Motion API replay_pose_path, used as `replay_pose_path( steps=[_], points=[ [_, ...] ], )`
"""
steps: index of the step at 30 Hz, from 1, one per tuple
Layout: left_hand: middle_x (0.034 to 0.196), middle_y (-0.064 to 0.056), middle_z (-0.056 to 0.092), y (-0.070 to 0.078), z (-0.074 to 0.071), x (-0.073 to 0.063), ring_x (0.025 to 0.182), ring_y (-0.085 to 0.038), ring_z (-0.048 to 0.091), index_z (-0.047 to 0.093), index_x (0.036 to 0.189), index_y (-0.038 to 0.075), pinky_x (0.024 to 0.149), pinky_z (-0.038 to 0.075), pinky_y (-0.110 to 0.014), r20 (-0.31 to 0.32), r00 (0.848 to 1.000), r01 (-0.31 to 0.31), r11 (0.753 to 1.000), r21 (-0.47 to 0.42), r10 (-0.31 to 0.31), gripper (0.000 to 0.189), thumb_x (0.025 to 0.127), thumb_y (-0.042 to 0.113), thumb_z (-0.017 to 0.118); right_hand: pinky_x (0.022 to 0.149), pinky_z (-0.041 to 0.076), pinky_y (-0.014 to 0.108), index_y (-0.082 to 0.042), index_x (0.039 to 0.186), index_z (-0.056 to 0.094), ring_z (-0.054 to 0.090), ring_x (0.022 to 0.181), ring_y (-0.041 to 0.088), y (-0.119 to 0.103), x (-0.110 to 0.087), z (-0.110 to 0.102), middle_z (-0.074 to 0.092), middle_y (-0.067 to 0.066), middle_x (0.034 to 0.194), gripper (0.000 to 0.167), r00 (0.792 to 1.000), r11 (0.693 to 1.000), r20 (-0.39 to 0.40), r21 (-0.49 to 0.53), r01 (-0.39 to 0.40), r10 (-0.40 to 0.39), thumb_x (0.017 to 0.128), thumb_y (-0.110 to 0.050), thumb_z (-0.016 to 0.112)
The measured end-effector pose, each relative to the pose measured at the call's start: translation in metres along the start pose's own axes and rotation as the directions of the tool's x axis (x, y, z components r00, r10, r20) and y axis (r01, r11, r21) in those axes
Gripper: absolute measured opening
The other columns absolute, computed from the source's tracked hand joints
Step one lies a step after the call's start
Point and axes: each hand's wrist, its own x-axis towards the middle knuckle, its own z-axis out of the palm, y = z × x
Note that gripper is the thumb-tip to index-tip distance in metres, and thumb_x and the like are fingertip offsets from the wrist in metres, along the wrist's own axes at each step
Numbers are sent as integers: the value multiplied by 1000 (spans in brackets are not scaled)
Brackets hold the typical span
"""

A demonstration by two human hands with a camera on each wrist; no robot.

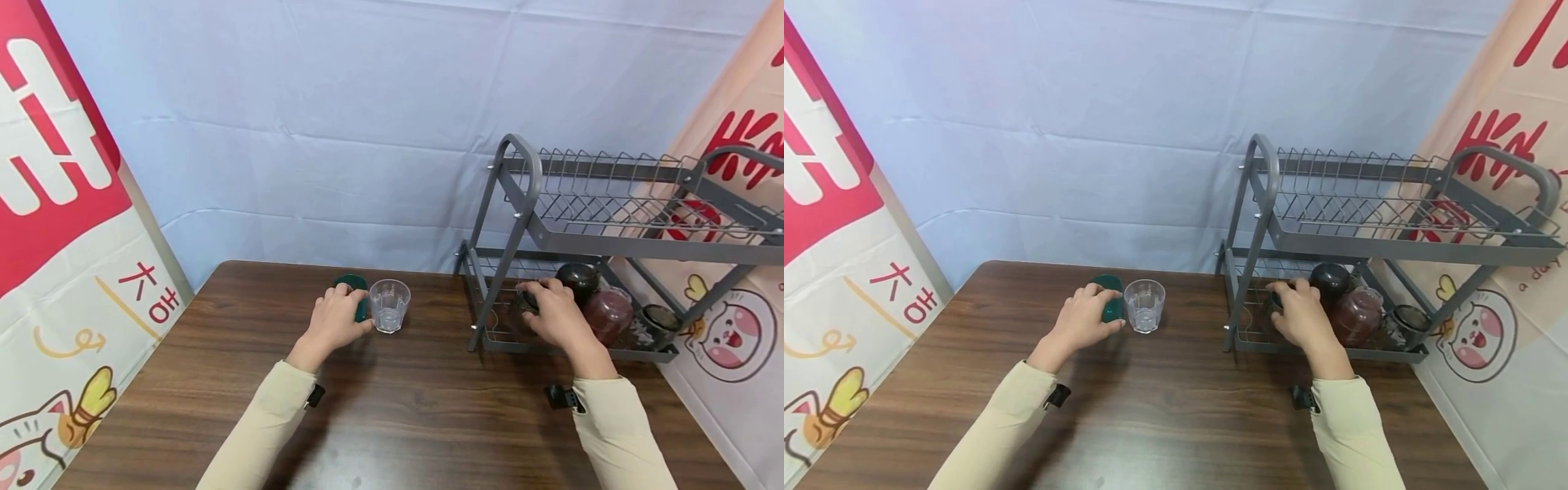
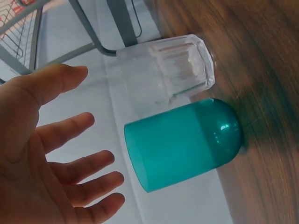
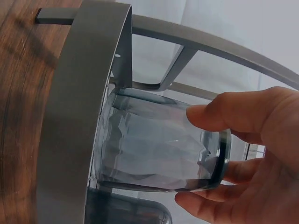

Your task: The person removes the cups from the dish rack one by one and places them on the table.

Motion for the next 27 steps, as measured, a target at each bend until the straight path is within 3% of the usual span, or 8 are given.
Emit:
replay_pose_path(
  steps=[10, 21, 27],
  points=[
    [116, -16, 50, 8, 0, -9, 101, -34, 48, 59, 125, 12, 74, 41, -46, 43, 999, -34, 999, 14, 33, 55, 80, 41, 71, 84, 31, 66, 3, 122, 53, 28, 111, 59, -4, -14, -3, 34, 38, 125, 43, 998, 998, -6, 27, 55, -55, 80, -1, 64],
    [112, -12, 51, 15, 2, -17, 98, -30, 48, 59, 125, 14, 72, 39, -43, 47, 997, -56, 998, 17, 55, 55, 79, 42, 71, 82, 32, 67, 0, 119, 55, 30, 110, 59, -10, -25, -6, 35, 37, 124, 42, 994, 996, -70, 16, 90, -89, 78, 0, 66],
    [108, -10, 51, 20, 2, -21, 96, -28, 48, 61, 122, 15, 70, 38, -40, 40, 997, -63, 998, -11, 64, 53, 78, 42, 72, 82, 32, 67, 0, 120, 56, 33, 109, 59, -16, -30, -7, 37, 38, 123, 43, 992, 994, -65, 19, 106, -104, 78, -1, 67]
  ],
)
